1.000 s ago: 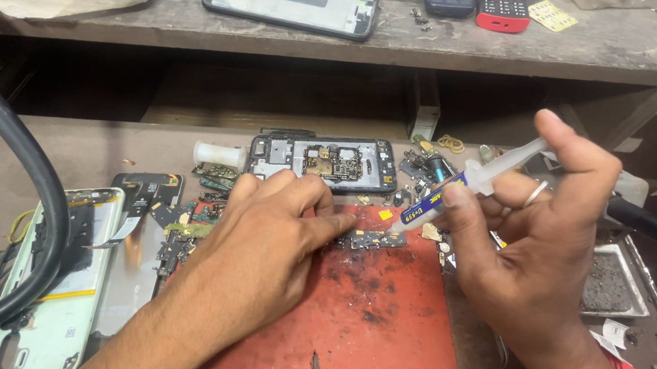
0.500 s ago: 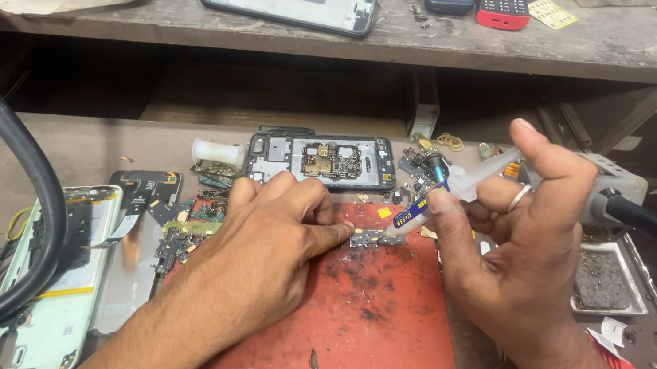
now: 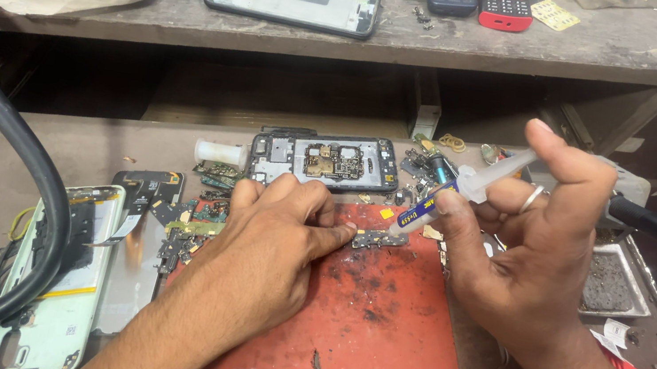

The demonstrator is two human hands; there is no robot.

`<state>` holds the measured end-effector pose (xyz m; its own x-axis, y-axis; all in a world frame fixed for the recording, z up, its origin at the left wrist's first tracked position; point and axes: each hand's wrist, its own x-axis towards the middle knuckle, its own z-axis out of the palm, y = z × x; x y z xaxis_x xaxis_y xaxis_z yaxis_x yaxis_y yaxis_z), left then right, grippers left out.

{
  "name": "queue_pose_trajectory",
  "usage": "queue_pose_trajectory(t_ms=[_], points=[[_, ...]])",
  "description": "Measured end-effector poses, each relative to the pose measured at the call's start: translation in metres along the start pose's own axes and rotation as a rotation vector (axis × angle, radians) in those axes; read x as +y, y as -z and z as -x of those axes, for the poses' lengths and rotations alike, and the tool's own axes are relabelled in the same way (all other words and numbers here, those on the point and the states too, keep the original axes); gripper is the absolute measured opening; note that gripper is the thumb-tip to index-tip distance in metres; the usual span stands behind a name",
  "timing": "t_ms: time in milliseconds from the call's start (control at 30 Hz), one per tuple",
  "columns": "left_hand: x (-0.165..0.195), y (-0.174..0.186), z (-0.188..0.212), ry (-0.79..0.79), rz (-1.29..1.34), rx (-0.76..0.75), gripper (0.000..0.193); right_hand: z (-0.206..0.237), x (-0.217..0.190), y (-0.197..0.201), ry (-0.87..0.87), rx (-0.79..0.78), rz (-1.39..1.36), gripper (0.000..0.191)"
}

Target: The person disassembles a smartphone, removes the back cover and battery, then applies flux to a small circuit board and solders components using a soldering iron. The person handles the phone casing, battery, circuit board, and tools throughout the process.

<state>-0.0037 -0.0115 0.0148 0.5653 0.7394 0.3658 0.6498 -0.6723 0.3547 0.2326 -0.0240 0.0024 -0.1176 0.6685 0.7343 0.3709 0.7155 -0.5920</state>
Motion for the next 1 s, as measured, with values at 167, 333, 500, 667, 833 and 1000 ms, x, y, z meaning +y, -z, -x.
queue_pose_trajectory(t_ms=[167, 333, 500, 667, 833, 1000], points=[[-0.0001, 0.0007, 0.0001, 0.001, -0.008, -0.013, 0.035, 0.0015, 0.0010, -0.0053, 0.007, -0.006, 0.049, 0.067], [0.0002, 0.0007, 0.0005, 0.012, 0.001, -0.017, 0.035, 0.0007, -0.0005, -0.0051, 0.029, -0.021, 0.052, 0.066], [0.0001, 0.0005, 0.0004, 0.012, -0.001, -0.021, 0.035, 0.0013, -0.0018, -0.0063, 0.069, -0.023, 0.066, 0.066], [0.0004, -0.0004, 0.0007, 0.002, 0.002, -0.010, 0.035, 0.0018, -0.0019, -0.0058, 0.047, -0.022, 0.090, 0.067], [-0.0003, -0.0006, 0.0017, 0.006, 0.009, -0.009, 0.035, 0.0010, -0.0025, -0.0059, 0.070, -0.036, 0.068, 0.066], [-0.0005, -0.0013, 0.0014, -0.007, -0.005, 0.004, 0.034, 0.0008, -0.0038, -0.0059, 0.050, -0.026, 0.040, 0.066]])
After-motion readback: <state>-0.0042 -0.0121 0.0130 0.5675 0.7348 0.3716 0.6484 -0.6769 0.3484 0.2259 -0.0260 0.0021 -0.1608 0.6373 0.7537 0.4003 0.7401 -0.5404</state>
